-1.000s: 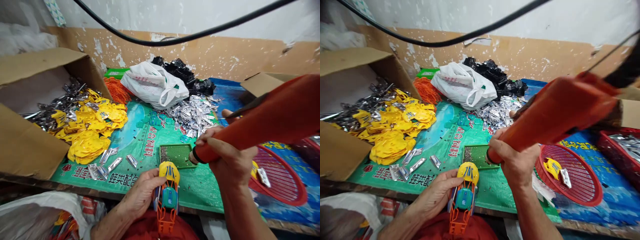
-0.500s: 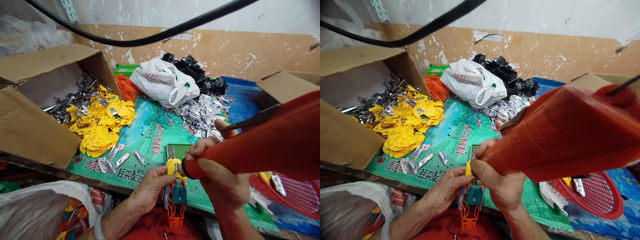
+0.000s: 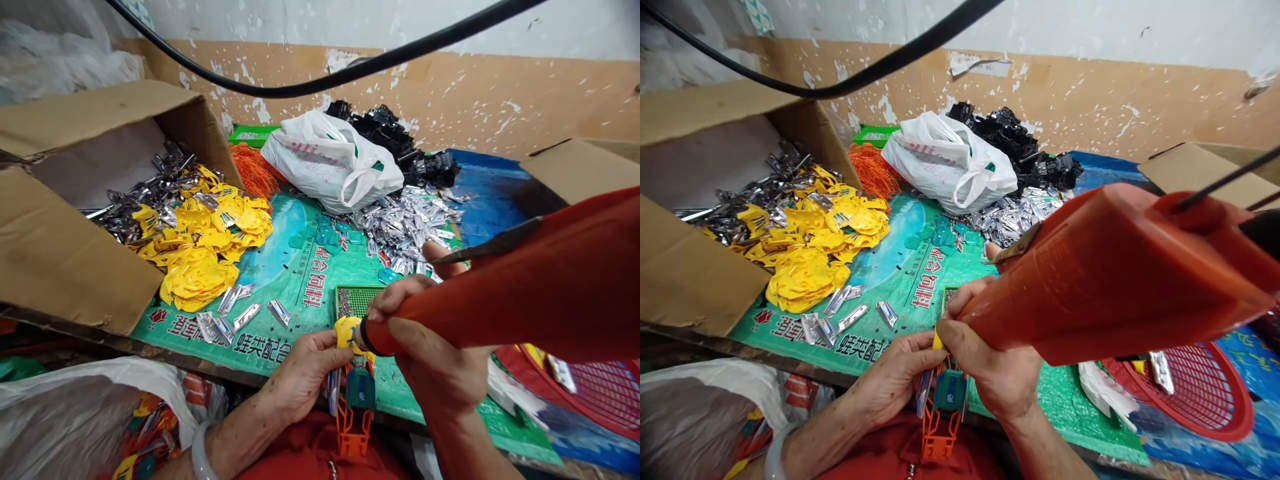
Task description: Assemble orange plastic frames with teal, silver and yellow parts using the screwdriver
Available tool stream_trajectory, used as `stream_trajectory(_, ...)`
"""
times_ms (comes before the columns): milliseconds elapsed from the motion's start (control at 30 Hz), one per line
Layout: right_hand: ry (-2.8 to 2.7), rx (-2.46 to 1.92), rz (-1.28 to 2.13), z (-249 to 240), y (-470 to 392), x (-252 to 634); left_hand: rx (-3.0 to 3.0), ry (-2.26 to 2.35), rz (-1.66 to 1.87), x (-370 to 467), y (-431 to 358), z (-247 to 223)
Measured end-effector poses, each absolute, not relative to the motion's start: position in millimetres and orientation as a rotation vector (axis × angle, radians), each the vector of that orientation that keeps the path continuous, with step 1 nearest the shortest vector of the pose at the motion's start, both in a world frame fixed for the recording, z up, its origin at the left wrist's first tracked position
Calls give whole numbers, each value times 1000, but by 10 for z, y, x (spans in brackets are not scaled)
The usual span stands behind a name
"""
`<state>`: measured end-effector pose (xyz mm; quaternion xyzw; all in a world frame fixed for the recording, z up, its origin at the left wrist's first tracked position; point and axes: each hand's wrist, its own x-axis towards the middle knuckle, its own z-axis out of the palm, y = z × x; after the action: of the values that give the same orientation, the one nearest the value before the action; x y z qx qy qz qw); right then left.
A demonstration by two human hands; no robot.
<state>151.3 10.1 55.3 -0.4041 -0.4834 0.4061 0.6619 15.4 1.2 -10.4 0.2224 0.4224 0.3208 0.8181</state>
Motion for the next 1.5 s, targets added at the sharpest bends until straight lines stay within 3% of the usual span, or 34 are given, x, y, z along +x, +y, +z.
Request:
stream_trajectory(1000,-1175,-974,835,419,-8,1476,551,901,644,143,-69,-228)
stream_trajectory(1233,-1053,-773,966,636,15,1520,490,867,656,59,-33,-101)
stream_trajectory(1500,-1016,-1171,561,601,308,1885,414,853,758,-1,43,-87)
